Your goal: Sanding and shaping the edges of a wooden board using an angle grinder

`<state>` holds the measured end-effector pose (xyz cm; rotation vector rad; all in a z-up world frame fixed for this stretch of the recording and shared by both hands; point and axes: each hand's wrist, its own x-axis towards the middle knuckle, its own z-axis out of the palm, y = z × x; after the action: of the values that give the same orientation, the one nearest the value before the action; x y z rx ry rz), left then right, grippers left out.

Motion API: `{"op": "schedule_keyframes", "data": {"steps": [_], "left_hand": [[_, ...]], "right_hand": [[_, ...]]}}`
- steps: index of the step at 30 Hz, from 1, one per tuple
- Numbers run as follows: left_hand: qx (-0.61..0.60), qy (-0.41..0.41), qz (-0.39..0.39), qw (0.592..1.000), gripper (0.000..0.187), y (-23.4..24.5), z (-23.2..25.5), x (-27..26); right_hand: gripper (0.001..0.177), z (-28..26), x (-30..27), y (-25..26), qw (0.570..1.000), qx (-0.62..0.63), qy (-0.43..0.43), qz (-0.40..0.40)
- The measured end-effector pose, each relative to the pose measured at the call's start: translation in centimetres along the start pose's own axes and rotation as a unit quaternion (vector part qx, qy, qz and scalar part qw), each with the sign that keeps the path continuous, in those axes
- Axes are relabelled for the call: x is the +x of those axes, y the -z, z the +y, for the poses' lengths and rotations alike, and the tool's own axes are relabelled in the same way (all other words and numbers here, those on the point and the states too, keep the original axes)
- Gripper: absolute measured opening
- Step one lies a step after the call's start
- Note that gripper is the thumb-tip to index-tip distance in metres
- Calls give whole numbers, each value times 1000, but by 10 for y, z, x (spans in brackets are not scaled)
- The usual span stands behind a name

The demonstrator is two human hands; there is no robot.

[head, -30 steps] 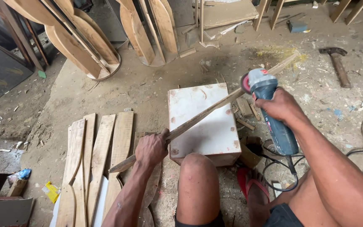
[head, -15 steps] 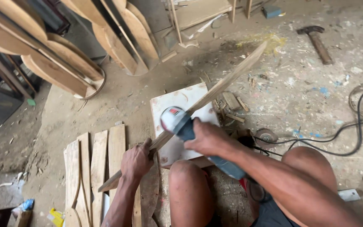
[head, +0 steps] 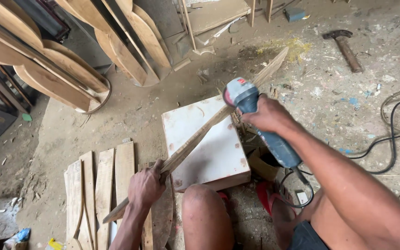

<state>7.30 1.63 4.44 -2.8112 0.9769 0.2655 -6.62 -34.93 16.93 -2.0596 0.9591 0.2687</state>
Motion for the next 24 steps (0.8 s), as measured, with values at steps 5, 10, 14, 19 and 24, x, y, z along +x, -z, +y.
{"op": "schedule_keyframes", "data": {"steps": [5,10,14,19,24], "left_hand": [[-9,-14,3,1000,29,1,-1,0],[-11,-3,-26,1000,26,0,-1,0],[-19,1,-36,999,16,3,-1,-1],[-2,21,-76,997,17,-3,-4,-2],[9,45,-127,991,16,-9,-8,2]], "right_hand": [[31,15,24,30,999,10,-17,39],[29,28,58,57,998,-3,-23,61],[27,40,84,77,995,17,-48,91],[40,59,110,107,991,12,-59,116],[37,72,135,135,984,52,-60,159]]}}
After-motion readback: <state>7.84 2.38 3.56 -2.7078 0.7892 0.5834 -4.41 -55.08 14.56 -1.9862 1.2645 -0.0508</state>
